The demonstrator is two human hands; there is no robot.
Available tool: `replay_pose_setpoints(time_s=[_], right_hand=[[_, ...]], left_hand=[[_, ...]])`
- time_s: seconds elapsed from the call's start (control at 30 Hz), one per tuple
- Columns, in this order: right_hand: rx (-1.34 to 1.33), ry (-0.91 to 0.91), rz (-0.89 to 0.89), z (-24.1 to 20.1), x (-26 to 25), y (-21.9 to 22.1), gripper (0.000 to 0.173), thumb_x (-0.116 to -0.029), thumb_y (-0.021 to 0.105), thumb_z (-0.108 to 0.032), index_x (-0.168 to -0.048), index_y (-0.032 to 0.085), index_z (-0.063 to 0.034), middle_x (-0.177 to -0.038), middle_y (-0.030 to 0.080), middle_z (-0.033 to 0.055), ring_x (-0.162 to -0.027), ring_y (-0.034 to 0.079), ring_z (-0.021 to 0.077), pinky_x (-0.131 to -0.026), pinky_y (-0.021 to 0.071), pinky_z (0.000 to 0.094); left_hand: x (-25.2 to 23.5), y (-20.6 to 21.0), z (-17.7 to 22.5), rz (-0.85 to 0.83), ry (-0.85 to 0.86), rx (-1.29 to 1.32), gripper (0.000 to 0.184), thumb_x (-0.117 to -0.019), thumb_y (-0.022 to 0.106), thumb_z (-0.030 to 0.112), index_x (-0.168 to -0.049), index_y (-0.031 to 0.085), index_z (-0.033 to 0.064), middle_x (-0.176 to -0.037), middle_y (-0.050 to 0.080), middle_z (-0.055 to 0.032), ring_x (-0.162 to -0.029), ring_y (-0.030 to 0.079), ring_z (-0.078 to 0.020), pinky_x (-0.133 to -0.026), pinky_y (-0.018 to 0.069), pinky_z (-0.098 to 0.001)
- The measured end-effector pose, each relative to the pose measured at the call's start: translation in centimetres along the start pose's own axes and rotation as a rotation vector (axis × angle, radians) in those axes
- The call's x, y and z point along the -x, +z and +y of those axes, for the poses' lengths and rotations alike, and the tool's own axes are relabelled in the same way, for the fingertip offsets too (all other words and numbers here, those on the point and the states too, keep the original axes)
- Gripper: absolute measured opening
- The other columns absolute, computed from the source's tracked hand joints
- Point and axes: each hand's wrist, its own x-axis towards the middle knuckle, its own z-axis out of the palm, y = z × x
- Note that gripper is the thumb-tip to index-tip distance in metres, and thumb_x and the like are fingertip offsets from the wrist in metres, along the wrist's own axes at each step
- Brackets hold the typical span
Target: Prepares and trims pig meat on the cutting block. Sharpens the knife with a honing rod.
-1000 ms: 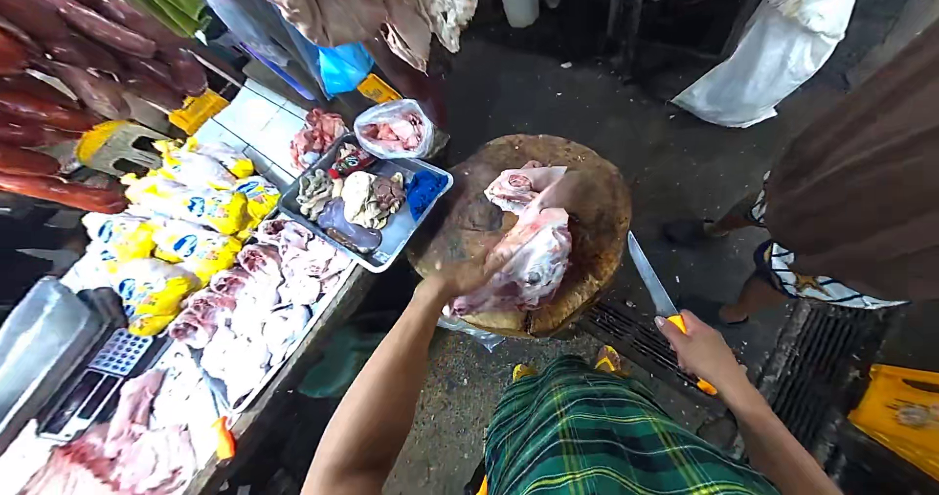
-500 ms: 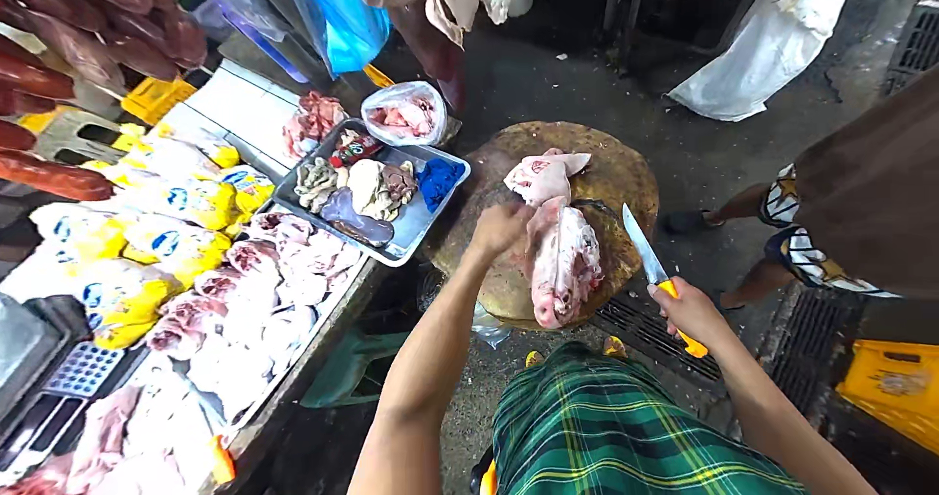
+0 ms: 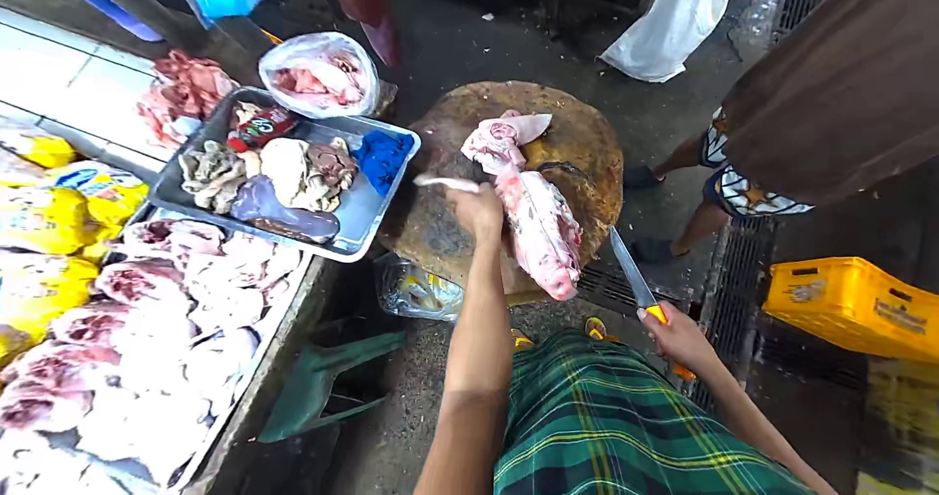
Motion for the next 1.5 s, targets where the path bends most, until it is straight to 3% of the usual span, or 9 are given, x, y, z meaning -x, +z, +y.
replay_pose_setpoints(time_s=[0.17, 0.23, 0.33, 0.43, 0.77, 0.9, 1.03, 1.33, 1.5], right_hand=[[0.013, -0.09, -0.004, 0.3, -2.1, -1.7, 0.053, -0.1023, 0.055, -0.049, -0.143, 0.051, -0.0153, -0.101, 0.069, 0.0164, -0.077, 0.07, 0.0305, -0.073, 0.0594, 0.0556], [0.026, -0.203, -0.02, 0.1, -3.0, -3.1, 0.054, -0.1039, 0.054, -0.046, -0.151, 0.045, -0.0195, -0.105, 0.07, 0.0164, -0.079, 0.071, 0.0292, -0.074, 0.0609, 0.0531], [0.197, -0.365, 0.075, -0.1, -4.0, -4.7, 0.057, -0.1064, 0.049, -0.05, -0.157, 0.041, -0.0251, -0.113, 0.072, 0.0181, -0.096, 0.072, 0.0353, -0.086, 0.0569, 0.0581], [0.338, -0.39, 0.295, -1.0, -5.2, -5.9, 0.063, -0.1026, 0.054, -0.045, -0.157, 0.041, -0.0162, -0.114, 0.073, 0.0208, -0.102, 0.071, 0.0429, -0.087, 0.0545, 0.0645], [0.461, -0.55, 0.305, -4.3, -12.9, -4.9, 0.07, -0.1014, 0.058, -0.013, -0.162, 0.033, -0.0383, -0.128, 0.062, 0.0246, -0.111, 0.065, 0.0456, -0.083, 0.0571, 0.0604], [0.173, -0.436, -0.078, -2.5, -10.7, -8.2, 0.054, -0.1059, 0.054, -0.035, -0.158, 0.042, -0.0263, -0.124, 0.07, 0.016, -0.103, 0.071, 0.0349, -0.088, 0.0564, 0.0576], [-0.388, -0.169, -0.544, 2.4, -12.0, -7.2, 0.054, -0.106, 0.049, -0.055, -0.138, 0.054, -0.0111, -0.1, 0.071, 0.0088, -0.065, 0.066, 0.0188, -0.058, 0.0574, 0.0346], [-0.168, -0.255, -0.039, 5.1, -8.4, -2.9, 0.063, -0.1001, 0.051, -0.064, -0.126, 0.063, -0.0083, -0.097, 0.069, 0.0166, -0.082, 0.071, 0.0322, -0.076, 0.0589, 0.0568], [-0.095, -0.477, 0.073, 1.9, -6.0, -2.4, 0.059, -0.1039, 0.048, -0.059, -0.124, 0.063, -0.006, -0.09, 0.069, 0.0166, -0.085, 0.07, 0.0343, -0.077, 0.0562, 0.0562]], left_hand=[[1.4, -5.3, -3.0, 0.015, 0.001, -0.181, 0.074, -0.101, 0.051, 0.059, -0.135, 0.054, -0.0065, -0.12, 0.066, -0.0301, -0.111, 0.066, -0.0446, -0.094, 0.0531, -0.0651], [3.3, -7.3, -3.8, -0.012, 0.122, -0.305, 0.074, -0.1023, 0.054, 0.045, -0.152, 0.035, -0.0053, -0.145, 0.047, -0.0353, -0.128, 0.055, -0.05, -0.1, 0.0495, -0.0662], [8.5, -9.2, -6.4, -0.167, 0.533, -0.55, 0.117, -0.0751, 0.086, 0.021, -0.165, 0.013, 0.0053, -0.168, 0.004, -0.0299, -0.151, 0.022, -0.0527, -0.113, 0.0343, -0.0723], [11.0, -7.2, -7.8, -0.247, 0.846, -0.684, 0.149, -0.0572, 0.089, 0.07, -0.166, 0.007, 0.011, -0.172, -0.001, -0.0214, -0.159, 0.002, -0.0414, -0.126, 0.0121, -0.0642], [16.3, 7.0, -4.3, 0.242, 0.688, -0.495, 0.128, -0.0783, 0.076, 0.07, -0.16, 0.014, -0.0068, -0.166, 0.016, -0.0314, -0.153, 0.019, -0.0501, -0.122, 0.0229, -0.0654], [16.4, 3.9, -3.8, 0.06, 0.634, -0.502, 0.121, -0.0814, 0.078, 0.062, -0.162, 0.014, -0.002, -0.168, 0.014, -0.029, -0.154, 0.018, -0.0487, -0.122, 0.0241, -0.0665], [21.1, 0.6, -1.0, 0.074, 0.647, -0.354, 0.091, -0.0849, 0.077, 0.057, -0.149, 0.041, 0.0047, -0.137, 0.054, -0.0239, -0.115, 0.062, -0.0357, -0.092, 0.0564, -0.0546], [22.7, 1.7, 3.6, 0.088, 0.77, -0.604, 0.046, -0.0973, 0.067, 0.041, -0.134, 0.055, 0.0166, -0.125, 0.056, -0.0247, -0.086, 0.066, -0.0407, -0.066, 0.0571, -0.0576], [20.7, 0.0, 2.1, 0.011, 0.888, -0.461, 0.041, -0.0888, 0.081, 0.025, -0.125, 0.065, 0.0116, -0.134, 0.059, -0.0189, -0.106, 0.066, -0.0363, -0.083, 0.0578, -0.0577]])
